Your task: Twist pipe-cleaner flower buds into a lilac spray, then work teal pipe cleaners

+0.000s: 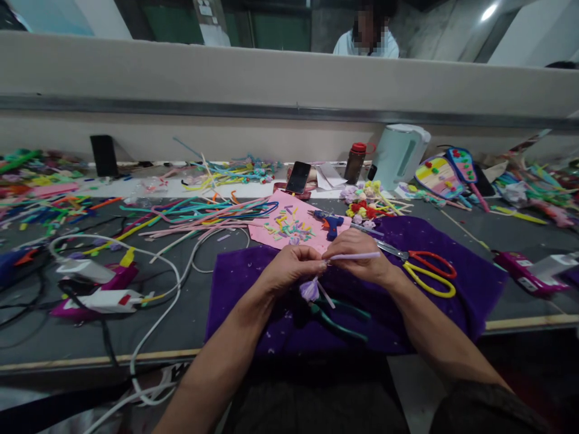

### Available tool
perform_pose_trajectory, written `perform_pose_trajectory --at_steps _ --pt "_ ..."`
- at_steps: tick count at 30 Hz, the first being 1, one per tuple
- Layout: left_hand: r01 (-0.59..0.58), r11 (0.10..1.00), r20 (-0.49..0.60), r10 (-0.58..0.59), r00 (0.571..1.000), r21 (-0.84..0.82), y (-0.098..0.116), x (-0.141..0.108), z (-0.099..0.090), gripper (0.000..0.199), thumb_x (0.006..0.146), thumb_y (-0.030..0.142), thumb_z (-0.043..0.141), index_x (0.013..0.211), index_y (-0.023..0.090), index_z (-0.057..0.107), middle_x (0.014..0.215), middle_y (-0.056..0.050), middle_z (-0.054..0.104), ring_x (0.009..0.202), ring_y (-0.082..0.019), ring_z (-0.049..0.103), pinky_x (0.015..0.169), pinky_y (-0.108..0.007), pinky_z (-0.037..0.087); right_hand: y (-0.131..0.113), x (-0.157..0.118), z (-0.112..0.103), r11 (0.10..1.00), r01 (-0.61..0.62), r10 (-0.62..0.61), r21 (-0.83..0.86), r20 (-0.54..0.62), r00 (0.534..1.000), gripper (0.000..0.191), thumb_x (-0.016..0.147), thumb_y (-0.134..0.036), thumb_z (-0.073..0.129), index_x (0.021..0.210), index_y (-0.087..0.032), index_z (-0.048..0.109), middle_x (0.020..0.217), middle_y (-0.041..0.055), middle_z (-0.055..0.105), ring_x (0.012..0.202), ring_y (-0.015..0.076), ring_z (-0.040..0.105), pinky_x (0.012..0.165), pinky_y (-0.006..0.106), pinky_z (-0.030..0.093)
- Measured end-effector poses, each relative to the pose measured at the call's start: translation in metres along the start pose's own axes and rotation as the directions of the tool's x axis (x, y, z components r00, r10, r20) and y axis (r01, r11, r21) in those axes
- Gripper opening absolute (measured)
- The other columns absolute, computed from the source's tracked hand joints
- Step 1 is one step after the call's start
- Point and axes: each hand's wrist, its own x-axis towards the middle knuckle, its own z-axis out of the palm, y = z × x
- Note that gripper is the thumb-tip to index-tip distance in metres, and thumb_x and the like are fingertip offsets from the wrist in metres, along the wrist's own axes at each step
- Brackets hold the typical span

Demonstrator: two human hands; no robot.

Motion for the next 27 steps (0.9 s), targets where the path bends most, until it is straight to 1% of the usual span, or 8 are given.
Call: perform_pose_trajectory --at_steps 6,9,12,14,17,21,24,27 --pt "-0.109 0.941 -0.108 0.151 0.983 0.321 0.000 -0.002 0.002 0.019 0.060 0.031 0.066 0.064 0.013 0.062 0.053 0.001 0.053 0.044 -0.007 0.041 0.044 -0.019 0.028 -0.008 0.001 -0.001 0.989 -0.081 0.090 -0.123 0.072 0.993 0.014 0.081 -0.026 0.049 0.083 -0.021 0.062 0.077 0.0040 0.064 0.075 0.0155 0.055 0.070 0.030 0.035" --pt "-0.174 0.787 -0.139 0.312 0.940 0.591 -0.002 -0.005 0.006 0.015 0.065 0.031 0.063 0.067 0.017 0.065 0.061 -0.001 0.059 0.054 -0.011 0.049 0.051 -0.021 0.033 -0.012 0.002 0.001 0.967 -0.214 0.227 -0.141 0.084 0.970 0.013 0.078 -0.024 0.052 0.073 -0.018 0.061 0.068 0.0025 0.061 0.066 0.0137 0.052 0.064 0.027 0.034" --pt "-0.213 0.580 -0.120 0.482 0.868 0.786 -0.005 -0.007 0.012 0.013 0.069 0.031 0.058 0.069 0.021 0.066 0.066 -0.002 0.062 0.064 -0.014 0.052 0.059 -0.023 0.033 -0.010 0.002 0.004 0.912 -0.407 0.411 -0.058 0.123 0.903 0.017 0.076 -0.024 0.053 0.062 -0.016 0.058 0.056 -0.0014 0.052 0.054 0.0101 0.045 0.052 0.023 0.029" --pt "-0.216 0.502 -0.109 0.542 0.834 0.837 -0.006 -0.007 0.014 0.013 0.071 0.031 0.057 0.069 0.022 0.066 0.067 -0.002 0.062 0.068 -0.015 0.052 0.062 -0.024 0.033 -0.005 0.002 0.006 0.866 -0.498 0.485 0.043 0.173 0.857 0.020 0.075 -0.026 0.054 0.058 -0.016 0.055 0.051 -0.0033 0.047 0.050 0.0087 0.042 0.048 0.022 0.026" --pt "-0.210 0.583 -0.137 0.494 0.858 0.785 -0.005 -0.005 0.013 0.011 0.069 0.030 0.058 0.071 0.022 0.066 0.070 -0.002 0.062 0.067 -0.014 0.053 0.061 -0.023 0.034 0.000 0.002 0.008 0.820 -0.553 0.522 0.147 0.204 0.828 0.020 0.074 -0.028 0.054 0.059 -0.015 0.055 0.051 -0.0039 0.047 0.049 0.0082 0.042 0.046 0.021 0.026" --pt "-0.159 0.879 -0.109 0.230 0.967 0.450 -0.002 -0.001 0.004 0.016 0.068 0.031 0.060 0.071 0.016 0.065 0.060 -0.001 0.059 0.053 -0.010 0.050 0.052 -0.021 0.035 -0.004 0.003 0.005 0.854 -0.508 0.490 0.115 0.152 0.858 0.017 0.076 -0.029 0.053 0.067 -0.016 0.060 0.058 -0.0012 0.055 0.053 0.0102 0.049 0.049 0.022 0.032" --pt "-0.076 0.991 -0.056 0.083 0.995 0.114 -0.001 0.003 -0.002 0.021 0.068 0.032 0.060 0.073 0.012 0.062 0.053 0.000 0.055 0.044 -0.007 0.046 0.044 -0.019 0.032 -0.010 0.002 0.001 0.913 -0.408 0.407 0.010 -0.106 0.907 0.019 0.075 -0.032 0.055 0.084 -0.017 0.063 0.076 0.0038 0.063 0.068 0.0150 0.056 0.061 0.026 0.039" --pt "-0.084 0.993 -0.093 0.077 0.993 -0.078 -0.001 0.006 -0.005 0.021 0.065 0.029 0.064 0.078 0.012 0.061 0.058 0.000 0.057 0.046 -0.007 0.049 0.046 -0.018 0.035 -0.015 -0.001 -0.001 0.938 -0.317 0.231 -0.139 -0.429 0.873 0.023 0.073 -0.032 0.059 0.091 -0.018 0.062 0.088 0.0068 0.064 0.083 0.0193 0.056 0.073 0.032 0.039"
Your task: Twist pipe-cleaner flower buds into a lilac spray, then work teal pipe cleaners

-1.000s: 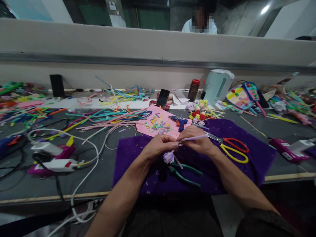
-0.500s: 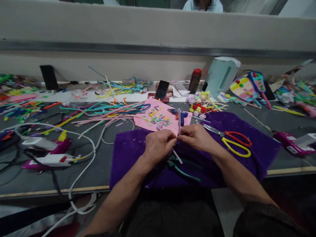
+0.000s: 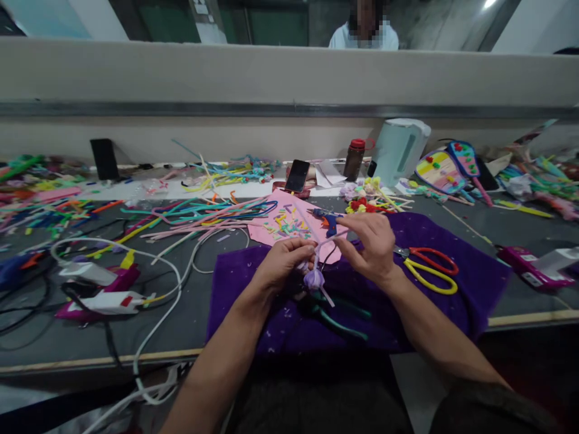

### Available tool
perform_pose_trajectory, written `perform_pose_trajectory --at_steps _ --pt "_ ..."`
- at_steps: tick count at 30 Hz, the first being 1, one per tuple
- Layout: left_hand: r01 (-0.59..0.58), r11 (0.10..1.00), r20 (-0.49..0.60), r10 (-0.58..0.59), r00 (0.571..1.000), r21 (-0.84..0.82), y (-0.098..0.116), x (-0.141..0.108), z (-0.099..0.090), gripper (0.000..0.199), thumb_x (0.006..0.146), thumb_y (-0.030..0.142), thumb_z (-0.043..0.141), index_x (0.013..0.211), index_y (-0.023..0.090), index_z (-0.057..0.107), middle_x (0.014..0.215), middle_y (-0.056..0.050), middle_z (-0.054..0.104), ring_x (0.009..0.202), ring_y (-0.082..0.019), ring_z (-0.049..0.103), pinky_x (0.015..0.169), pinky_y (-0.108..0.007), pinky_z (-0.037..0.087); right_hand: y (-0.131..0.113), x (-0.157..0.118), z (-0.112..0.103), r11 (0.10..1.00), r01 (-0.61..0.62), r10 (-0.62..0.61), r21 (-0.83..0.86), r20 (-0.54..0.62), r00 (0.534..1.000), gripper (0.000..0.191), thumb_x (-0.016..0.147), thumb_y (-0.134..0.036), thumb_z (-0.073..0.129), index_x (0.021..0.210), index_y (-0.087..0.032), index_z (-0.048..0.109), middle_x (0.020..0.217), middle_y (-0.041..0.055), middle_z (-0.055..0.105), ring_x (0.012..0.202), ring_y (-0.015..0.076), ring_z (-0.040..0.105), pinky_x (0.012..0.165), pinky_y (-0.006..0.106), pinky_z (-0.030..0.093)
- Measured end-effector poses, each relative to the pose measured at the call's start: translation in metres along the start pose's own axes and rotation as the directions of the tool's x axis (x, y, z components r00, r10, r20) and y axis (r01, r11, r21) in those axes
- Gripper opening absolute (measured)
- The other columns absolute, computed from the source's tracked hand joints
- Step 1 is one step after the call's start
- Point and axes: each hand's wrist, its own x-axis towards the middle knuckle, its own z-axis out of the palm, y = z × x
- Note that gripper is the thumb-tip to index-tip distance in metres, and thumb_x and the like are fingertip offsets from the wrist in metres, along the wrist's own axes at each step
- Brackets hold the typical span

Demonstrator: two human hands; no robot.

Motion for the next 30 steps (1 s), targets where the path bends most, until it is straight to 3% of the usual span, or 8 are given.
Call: perform_pose_trajectory --at_steps 2,4,7,10,15,21,24,30 --pt "-0.027 0.998 -0.027 0.025 0.999 -0.064 0.000 0.001 0.000 0.021 0.065 0.027 0.064 0.079 0.012 0.060 0.060 -0.001 0.058 0.048 -0.007 0.050 0.048 -0.018 0.037 -0.001 -0.003 0.001 0.999 0.016 -0.016 0.038 -0.020 1.000 0.015 0.075 -0.029 0.057 0.082 -0.018 0.063 0.080 0.0053 0.064 0.078 0.0178 0.056 0.073 0.031 0.039" --pt "-0.050 0.994 -0.047 0.046 0.998 -0.101 0.000 0.002 0.000 0.021 0.065 0.026 0.064 0.080 0.012 0.060 0.062 -0.001 0.059 0.049 -0.007 0.050 0.048 -0.019 0.038 -0.001 -0.005 0.006 0.984 -0.089 0.076 0.153 0.091 0.993 0.016 0.078 -0.029 0.052 0.074 -0.017 0.062 0.070 0.0028 0.061 0.067 0.0146 0.054 0.065 0.028 0.040" --pt "-0.056 0.990 -0.083 0.045 0.996 -0.129 -0.001 0.002 0.001 0.023 0.063 0.025 0.067 0.081 0.013 0.060 0.064 -0.001 0.060 0.052 -0.009 0.052 0.050 -0.020 0.040 0.001 -0.006 0.018 0.860 -0.361 0.241 0.361 0.336 0.910 0.023 0.080 -0.034 0.048 0.073 -0.016 0.061 0.062 0.0005 0.057 0.057 0.0119 0.052 0.053 0.024 0.040" --pt "-0.068 0.990 -0.130 0.052 0.990 -0.125 -0.002 0.003 0.002 0.026 0.060 0.025 0.069 0.081 0.013 0.061 0.067 -0.001 0.061 0.054 -0.009 0.054 0.054 -0.021 0.042 0.001 -0.006 0.028 0.690 -0.521 0.286 0.502 0.473 0.834 0.022 0.077 -0.037 0.052 0.075 -0.016 0.060 0.064 -0.0005 0.056 0.056 0.0111 0.052 0.052 0.023 0.042" --pt "-0.117 0.990 -0.163 0.103 0.981 -0.076 -0.004 0.003 0.006 0.034 0.055 0.024 0.073 0.085 0.013 0.061 0.067 -0.001 0.063 0.059 -0.010 0.057 0.058 -0.020 0.041 0.000 -0.005 0.032 0.563 -0.582 0.365 0.587 0.455 0.812 0.021 0.071 -0.035 0.060 0.078 -0.015 0.060 0.065 -0.0008 0.056 0.053 0.0100 0.050 0.050 0.023 0.042" --pt "-0.104 0.994 -0.169 0.095 0.981 -0.045 -0.006 0.004 0.008 0.045 0.055 0.023 0.073 0.096 0.014 0.058 0.069 -0.002 0.065 0.059 -0.011 0.058 0.059 -0.022 0.041 0.003 -0.006 0.036 0.531 -0.617 0.393 0.580 0.477 0.786 0.019 0.067 -0.033 0.062 0.067 -0.013 0.059 0.057 -0.0017 0.054 0.048 0.0087 0.047 0.046 0.021 0.037" --pt "-0.094 0.994 -0.114 0.087 0.990 -0.056 -0.006 0.004 0.006 0.040 0.058 0.026 0.072 0.093 0.013 0.059 0.071 -0.003 0.065 0.060 -0.011 0.058 0.059 -0.022 0.042 0.004 -0.005 0.035 0.498 -0.645 0.411 0.580 0.497 0.764 0.015 0.067 -0.028 0.061 0.065 -0.014 0.058 0.055 -0.0024 0.054 0.047 0.0080 0.046 0.045 0.021 0.035" --pt "0.041 0.980 0.004 -0.041 0.999 -0.196 -0.005 0.005 0.001 0.031 0.066 0.031 0.064 0.089 0.011 0.063 0.073 -0.007 0.067 0.060 -0.015 0.060 0.055 -0.023 0.041 0.007 -0.003 0.029 0.402 -0.682 0.401 0.611 0.553 0.731 0.010 0.065 -0.022 0.060 0.060 -0.015 0.056 0.051 -0.0037 0.053 0.042 0.0058 0.040 0.043 0.020 0.029"
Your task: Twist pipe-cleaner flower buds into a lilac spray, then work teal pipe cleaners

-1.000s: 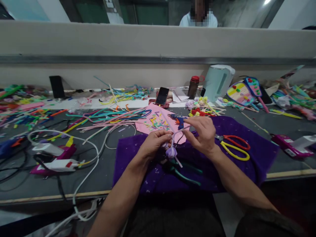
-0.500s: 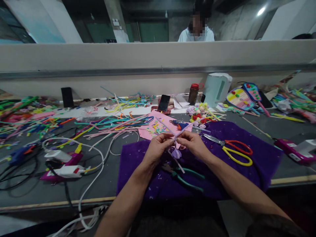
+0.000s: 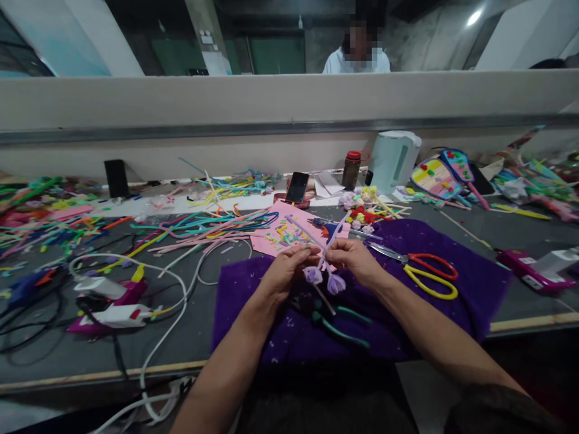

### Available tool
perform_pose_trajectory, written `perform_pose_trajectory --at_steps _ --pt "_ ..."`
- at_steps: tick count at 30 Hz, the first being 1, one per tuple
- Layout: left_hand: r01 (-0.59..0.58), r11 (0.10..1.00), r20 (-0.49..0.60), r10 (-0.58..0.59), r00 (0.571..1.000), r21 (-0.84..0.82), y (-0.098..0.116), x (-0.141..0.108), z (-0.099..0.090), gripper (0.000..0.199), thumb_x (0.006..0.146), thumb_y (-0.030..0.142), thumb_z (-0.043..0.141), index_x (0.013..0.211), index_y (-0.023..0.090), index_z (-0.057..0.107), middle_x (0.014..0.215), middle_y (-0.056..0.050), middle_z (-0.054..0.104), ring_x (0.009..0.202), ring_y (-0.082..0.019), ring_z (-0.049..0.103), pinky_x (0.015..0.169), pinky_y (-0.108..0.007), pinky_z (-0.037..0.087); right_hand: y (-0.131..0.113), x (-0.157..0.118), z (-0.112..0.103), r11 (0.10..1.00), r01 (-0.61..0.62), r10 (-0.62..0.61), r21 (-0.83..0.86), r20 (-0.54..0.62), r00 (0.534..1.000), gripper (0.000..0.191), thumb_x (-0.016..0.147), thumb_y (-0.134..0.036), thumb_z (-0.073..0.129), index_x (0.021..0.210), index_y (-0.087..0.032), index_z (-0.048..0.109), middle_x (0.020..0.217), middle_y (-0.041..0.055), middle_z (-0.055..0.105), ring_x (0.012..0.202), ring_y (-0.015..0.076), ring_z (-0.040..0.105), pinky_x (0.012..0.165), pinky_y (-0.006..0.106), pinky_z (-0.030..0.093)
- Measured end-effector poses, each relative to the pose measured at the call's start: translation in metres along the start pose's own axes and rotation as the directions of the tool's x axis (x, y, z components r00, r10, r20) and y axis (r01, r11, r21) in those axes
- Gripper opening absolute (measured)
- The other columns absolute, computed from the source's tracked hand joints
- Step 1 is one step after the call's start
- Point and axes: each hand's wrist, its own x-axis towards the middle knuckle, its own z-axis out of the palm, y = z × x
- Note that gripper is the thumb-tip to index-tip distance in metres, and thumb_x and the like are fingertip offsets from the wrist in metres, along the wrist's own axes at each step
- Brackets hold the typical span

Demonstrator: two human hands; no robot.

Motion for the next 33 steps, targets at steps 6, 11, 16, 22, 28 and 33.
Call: perform_pose_trajectory --at_steps 6,11,16,22,28,33 --pt "0.060 0.994 0.153 -0.047 0.987 -0.086 0.001 0.000 0.006 0.022 0.067 0.025 0.064 0.083 0.010 0.064 0.070 -0.006 0.065 0.058 -0.012 0.057 0.055 -0.021 0.040 0.003 0.001 0.000 0.992 -0.009 0.002 0.128 0.056 0.998 0.007 0.065 -0.022 0.061 0.067 -0.016 0.061 0.070 0.0001 0.060 0.059 0.0112 0.052 0.056 0.024 0.039" --pt "0.110 0.987 0.227 -0.081 0.970 -0.118 -0.001 -0.004 0.011 0.025 0.066 0.028 0.066 0.084 0.010 0.064 0.074 -0.006 0.064 0.060 -0.011 0.056 0.056 -0.021 0.041 0.006 0.001 0.002 0.974 0.015 -0.046 0.225 0.133 0.990 0.006 0.063 -0.020 0.062 0.068 -0.017 0.063 0.096 0.0022 0.059 0.076 0.0141 0.054 0.067 0.027 0.040" --pt "0.149 0.989 0.237 -0.143 0.961 -0.006 -0.001 -0.008 0.009 0.029 0.067 0.036 0.063 0.077 0.008 0.066 0.065 -0.009 0.064 0.051 -0.012 0.054 0.050 -0.023 0.038 0.007 0.000 0.006 0.958 0.008 -0.056 0.286 0.159 0.986 0.007 0.063 -0.021 0.063 0.069 -0.017 0.063 0.099 0.0033 0.058 0.071 0.0131 0.052 0.064 0.026 0.040" --pt "0.124 0.992 0.194 -0.125 0.973 0.019 0.000 -0.009 0.007 0.020 0.064 0.031 0.065 0.066 0.011 0.065 0.057 -0.004 0.059 0.046 -0.008 0.049 0.048 -0.021 0.034 0.005 -0.002 0.010 0.972 0.010 -0.045 0.233 0.142 0.989 0.017 0.063 -0.027 0.063 0.077 -0.017 0.063 0.085 0.0035 0.059 0.069 0.0144 0.052 0.064 0.027 0.041" --pt "-0.065 0.980 -0.019 0.070 0.997 0.186 0.007 -0.012 0.008 0.018 0.061 0.030 0.068 0.060 0.013 0.063 0.051 0.001 0.054 0.042 -0.005 0.040 0.043 -0.019 0.027 0.004 0.000 0.004 0.978 -0.005 -0.010 0.210 0.069 0.998 0.022 0.062 -0.016 0.059 0.084 -0.017 0.062 0.073 0.0021 0.059 0.063 0.0124 0.052 0.058 0.024 0.040" --pt "-0.117 0.927 -0.078 0.154 0.985 0.356 0.010 -0.013 0.009 0.021 0.060 0.032 0.069 0.060 0.012 0.062 0.052 0.001 0.054 0.043 -0.005 0.039 0.044 -0.019 0.027 0.005 0.001 0.002 0.973 -0.058 0.043 0.221 0.074 0.996 0.013 0.064 -0.022 0.060 0.075 -0.015 0.060 0.062 0.0004 0.057 0.055 0.0107 0.050 0.053 0.024 0.039"
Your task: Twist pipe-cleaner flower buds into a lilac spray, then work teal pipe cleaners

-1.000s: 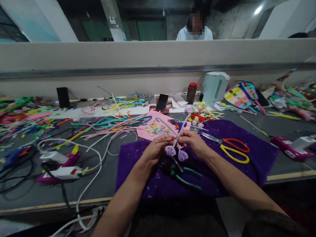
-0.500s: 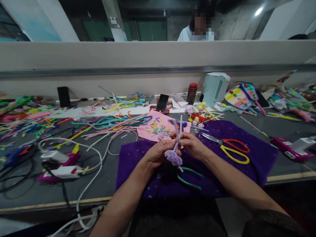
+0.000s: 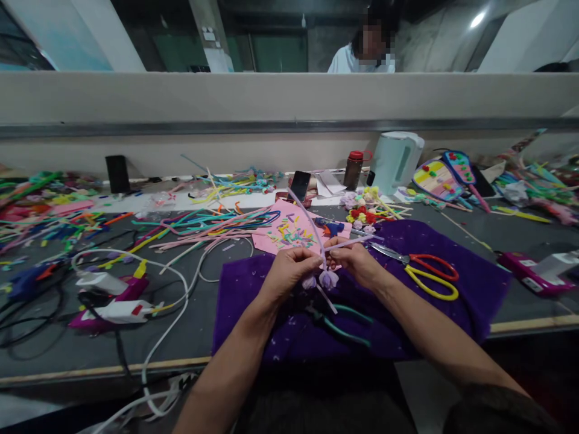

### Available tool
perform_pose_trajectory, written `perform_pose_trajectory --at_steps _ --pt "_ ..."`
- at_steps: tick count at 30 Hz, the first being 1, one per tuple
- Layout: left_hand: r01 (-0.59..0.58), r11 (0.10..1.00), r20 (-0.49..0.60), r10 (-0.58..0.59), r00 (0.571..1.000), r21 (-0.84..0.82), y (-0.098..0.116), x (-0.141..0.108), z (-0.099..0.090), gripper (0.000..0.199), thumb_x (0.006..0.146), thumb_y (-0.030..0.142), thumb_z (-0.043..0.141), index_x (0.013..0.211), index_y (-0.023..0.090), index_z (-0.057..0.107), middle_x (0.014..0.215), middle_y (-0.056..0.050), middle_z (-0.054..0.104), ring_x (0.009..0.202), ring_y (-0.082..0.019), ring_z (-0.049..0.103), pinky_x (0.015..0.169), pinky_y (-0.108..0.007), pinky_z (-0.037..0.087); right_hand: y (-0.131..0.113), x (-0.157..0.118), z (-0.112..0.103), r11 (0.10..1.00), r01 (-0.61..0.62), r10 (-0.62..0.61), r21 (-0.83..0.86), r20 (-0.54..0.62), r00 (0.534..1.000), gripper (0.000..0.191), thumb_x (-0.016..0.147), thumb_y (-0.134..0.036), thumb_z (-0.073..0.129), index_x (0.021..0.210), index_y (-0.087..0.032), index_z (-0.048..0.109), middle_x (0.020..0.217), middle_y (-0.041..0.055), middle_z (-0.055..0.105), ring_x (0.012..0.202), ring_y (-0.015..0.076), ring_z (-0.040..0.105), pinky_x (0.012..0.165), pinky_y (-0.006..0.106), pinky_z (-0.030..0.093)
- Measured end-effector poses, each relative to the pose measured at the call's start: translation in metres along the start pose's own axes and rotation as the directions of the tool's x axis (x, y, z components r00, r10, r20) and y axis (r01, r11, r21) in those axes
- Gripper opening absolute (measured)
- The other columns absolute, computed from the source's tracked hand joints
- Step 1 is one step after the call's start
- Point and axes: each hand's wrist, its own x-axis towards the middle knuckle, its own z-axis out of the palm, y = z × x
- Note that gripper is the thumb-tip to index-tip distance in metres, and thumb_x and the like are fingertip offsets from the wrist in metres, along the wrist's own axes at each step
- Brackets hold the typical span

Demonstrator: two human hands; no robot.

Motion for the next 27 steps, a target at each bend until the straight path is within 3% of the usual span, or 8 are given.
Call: perform_pose_trajectory --at_steps 5,9,13,16,22,27 --pt "0.022 1.000 0.094 -0.020 0.995 -0.017 -0.0038 0.0022 -0.0003 0.027 0.065 0.038 0.064 0.060 0.012 0.062 0.052 -0.001 0.056 0.044 -0.006 0.042 0.045 -0.019 0.029 0.0054 0.0022 -0.0013 0.996 -0.005 0.001 -0.087 -0.050 0.999 0.014 0.064 -0.027 0.063 0.068 -0.015 0.058 0.052 -0.0021 0.052 0.048 0.0092 0.046 0.048 0.022 0.034" --pt "0.146 0.976 0.219 -0.108 0.970 -0.164 -0.0073 0.0065 -0.0019 0.045 0.074 0.052 0.047 0.070 0.011 0.065 0.060 -0.007 0.061 0.050 -0.011 0.051 0.047 -0.021 0.034 0.0033 0.0018 -0.0009 0.997 0.010 -0.013 -0.073 -0.047 0.999 0.011 0.064 -0.025 0.062 0.065 -0.015 0.057 0.049 -0.0034 0.049 0.044 0.0080 0.043 0.045 0.021 0.032" --pt "0.222 0.954 0.241 -0.171 0.955 -0.202 -0.0081 0.0082 -0.0033 0.052 0.073 0.057 0.044 0.080 0.010 0.066 0.064 -0.010 0.063 0.053 -0.013 0.054 0.048 -0.021 0.037 0.0013 0.0016 -0.0005 1.000 0.004 -0.004 -0.018 -0.022 1.000 0.010 0.061 -0.022 0.062 0.064 -0.015 0.057 0.049 -0.0037 0.049 0.043 0.0076 0.040 0.044 0.021 0.031" --pt "0.160 0.978 0.208 -0.129 0.970 -0.137 -0.0070 0.0069 -0.0034 0.050 0.073 0.054 0.046 0.081 0.009 0.066 0.065 -0.010 0.064 0.052 -0.013 0.054 0.047 -0.021 0.036 0.0017 0.0023 -0.0011 1.000 -0.004 0.004 0.023 0.002 1.000 0.010 0.061 -0.022 0.063 0.065 -0.016 0.057 0.049 -0.0038 0.049 0.044 0.0078 0.040 0.045 0.022 0.030" --pt "-0.031 0.999 -0.016 0.032 0.999 0.022 -0.0040 0.0040 -0.0001 0.027 0.068 0.038 0.060 0.074 0.013 0.066 0.066 -0.005 0.064 0.057 -0.012 0.053 0.052 -0.021 0.038 0.0014 0.0026 -0.0006 1.000 0.017 -0.017 -0.008 -0.017 1.000 0.007 0.062 -0.021 0.062 0.064 -0.015 0.058 0.049 -0.0028 0.051 0.043 0.0084 0.041 0.043 0.022 0.030" --pt "-0.060 0.998 -0.086 0.062 0.994 0.032 -0.0030 0.0026 0.0058 0.023 0.060 0.032 0.067 0.074 0.014 0.067 0.070 -0.005 0.065 0.061 -0.013 0.054 0.055 -0.022 0.039 0.0012 0.0018 0.0016 0.997 0.035 -0.040 -0.066 -0.072 0.997 0.009 0.062 -0.023 0.061 0.063 -0.015 0.057 0.047 -0.0036 0.048 0.041 0.0076 0.039 0.042 0.021 0.030"
